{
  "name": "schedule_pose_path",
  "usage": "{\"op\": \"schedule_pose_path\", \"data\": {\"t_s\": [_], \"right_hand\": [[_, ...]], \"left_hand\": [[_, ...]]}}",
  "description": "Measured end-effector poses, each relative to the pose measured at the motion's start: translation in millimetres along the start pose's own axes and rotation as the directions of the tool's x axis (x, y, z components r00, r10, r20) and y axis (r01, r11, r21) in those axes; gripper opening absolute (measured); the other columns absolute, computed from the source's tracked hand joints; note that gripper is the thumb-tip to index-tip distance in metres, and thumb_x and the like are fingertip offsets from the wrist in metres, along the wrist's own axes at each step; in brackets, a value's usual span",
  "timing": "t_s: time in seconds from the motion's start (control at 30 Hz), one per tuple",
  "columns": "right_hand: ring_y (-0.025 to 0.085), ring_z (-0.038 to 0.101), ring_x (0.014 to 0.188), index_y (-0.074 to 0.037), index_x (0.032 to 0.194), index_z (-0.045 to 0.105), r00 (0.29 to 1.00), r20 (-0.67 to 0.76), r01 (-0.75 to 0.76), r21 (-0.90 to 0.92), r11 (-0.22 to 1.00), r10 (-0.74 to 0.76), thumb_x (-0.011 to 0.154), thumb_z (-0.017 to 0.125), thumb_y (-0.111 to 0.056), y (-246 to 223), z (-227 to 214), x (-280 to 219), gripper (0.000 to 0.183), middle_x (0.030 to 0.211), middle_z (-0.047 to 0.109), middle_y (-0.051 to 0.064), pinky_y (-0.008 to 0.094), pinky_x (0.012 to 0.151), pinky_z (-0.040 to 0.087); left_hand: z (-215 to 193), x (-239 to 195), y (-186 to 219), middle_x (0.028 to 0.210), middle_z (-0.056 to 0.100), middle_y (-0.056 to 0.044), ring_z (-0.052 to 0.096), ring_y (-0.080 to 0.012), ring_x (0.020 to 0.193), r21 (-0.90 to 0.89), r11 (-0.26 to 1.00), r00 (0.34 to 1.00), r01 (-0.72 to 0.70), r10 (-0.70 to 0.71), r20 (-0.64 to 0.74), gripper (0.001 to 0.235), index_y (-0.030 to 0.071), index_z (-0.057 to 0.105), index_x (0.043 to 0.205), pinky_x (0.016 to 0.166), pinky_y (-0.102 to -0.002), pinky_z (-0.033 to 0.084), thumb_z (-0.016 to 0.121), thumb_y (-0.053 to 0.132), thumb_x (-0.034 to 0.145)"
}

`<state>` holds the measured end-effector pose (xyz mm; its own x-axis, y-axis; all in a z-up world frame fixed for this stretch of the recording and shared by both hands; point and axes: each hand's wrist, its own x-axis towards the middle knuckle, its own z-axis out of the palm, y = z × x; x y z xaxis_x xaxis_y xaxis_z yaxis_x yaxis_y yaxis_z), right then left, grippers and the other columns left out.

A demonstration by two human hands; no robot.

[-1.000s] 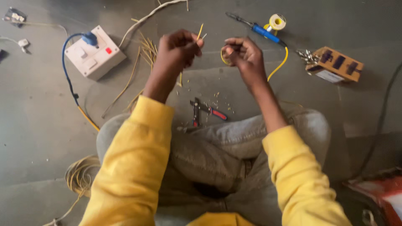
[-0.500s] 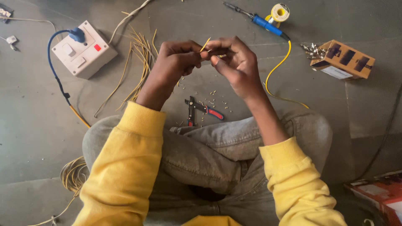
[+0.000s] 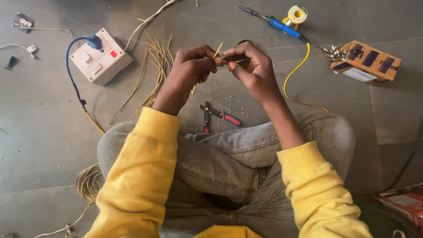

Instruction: The person sits on the floor and repeatedly solders small metal connectors onto the ends of yellow wires using a soldering iron and solder wire. They handle the wires and connectors by hand, applying heat and solder to each connection.

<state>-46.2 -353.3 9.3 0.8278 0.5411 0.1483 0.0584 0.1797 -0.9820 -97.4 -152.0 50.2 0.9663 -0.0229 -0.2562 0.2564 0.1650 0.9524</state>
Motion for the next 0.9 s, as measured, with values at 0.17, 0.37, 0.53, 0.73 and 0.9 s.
{"op": "schedule_pose_path", "data": {"t_s": [0.17, 0.37, 0.53, 0.73, 0.9], "right_hand": [[0.013, 0.067, 0.101, -0.002, 0.122, 0.065, 0.979, -0.016, 0.188, -0.296, 0.937, -0.201, 0.095, 0.062, 0.009, -14.7, 3.2, -1.2, 0.029, 0.114, 0.065, 0.006, 0.025, 0.085, 0.057], [0.019, 0.07, 0.099, -0.006, 0.125, 0.068, 0.931, 0.072, 0.338, -0.533, 0.776, -0.357, 0.091, 0.064, 0.011, -21.3, 9.2, -3.0, 0.037, 0.118, 0.063, 0.012, 0.03, 0.081, 0.062], [0.022, 0.069, 0.1, -0.006, 0.126, 0.065, 0.966, -0.019, 0.189, -0.624, 0.759, -0.256, 0.094, 0.067, 0.005, 19.5, -13.1, -0.3, 0.034, 0.118, 0.062, 0.012, 0.034, 0.083, 0.061], [0.041, 0.049, 0.126, -0.006, 0.141, 0.046, 0.95, -0.296, -0.196, -0.811, 0.552, -0.098, 0.081, 0.088, -0.024, 95.8, -54.6, 19.9, 0.075, 0.135, 0.055, 0.02, 0.055, 0.104, 0.041], [0.045, 0.041, 0.133, -0.009, 0.146, 0.034, 0.948, -0.306, -0.314, -0.867, 0.386, 0.084, 0.065, 0.096, -0.039, 142.8, -53.0, 25.4, 0.106, 0.141, 0.05, 0.021, 0.061, 0.103, 0.033]], "left_hand": [[-0.5, 1.6, -1.0, 0.072, 0.063, 0.001, 0.048, -0.0045, 0.06, 0.002, 1.0, 1.0, 0.026, -0.026, -0.011, 0.008, 0.004, 0.07, 0.088, 0.054, -0.022, 0.036, 0.063, 0.006, 0.085], [-2.5, -0.2, -1.3, 0.072, 0.063, 0.001, 0.048, -0.0043, 0.06, 0.003, 1.0, 1.0, 0.023, -0.023, -0.021, 0.009, 0.003, 0.071, 0.089, 0.053, -0.021, 0.036, 0.063, 0.006, 0.085], [-4.6, 2.9, -8.4, 0.073, 0.064, 0.0, 0.049, -0.0054, 0.06, -0.016, 1.0, 0.999, 0.012, -0.013, -0.043, 0.008, 0.003, 0.07, 0.09, 0.053, -0.022, 0.037, 0.066, 0.009, 0.088], [-9.1, 9.8, -14.6, 0.078, 0.064, 0.0, 0.051, -0.0062, 0.064, -0.045, 0.998, 0.99, 0.032, -0.038, -0.132, 0.015, 0.002, 0.072, 0.097, 0.057, -0.023, 0.04, 0.069, 0.016, 0.093], [-9.5, 7.2, -14.5, 0.082, 0.065, 0.001, 0.06, -0.0071, 0.072, -0.102, 0.991, 0.988, 0.089, -0.1, -0.117, 0.02, 0.003, 0.074, 0.104, 0.065, -0.024, 0.047, 0.064, 0.016, 0.093]]}}
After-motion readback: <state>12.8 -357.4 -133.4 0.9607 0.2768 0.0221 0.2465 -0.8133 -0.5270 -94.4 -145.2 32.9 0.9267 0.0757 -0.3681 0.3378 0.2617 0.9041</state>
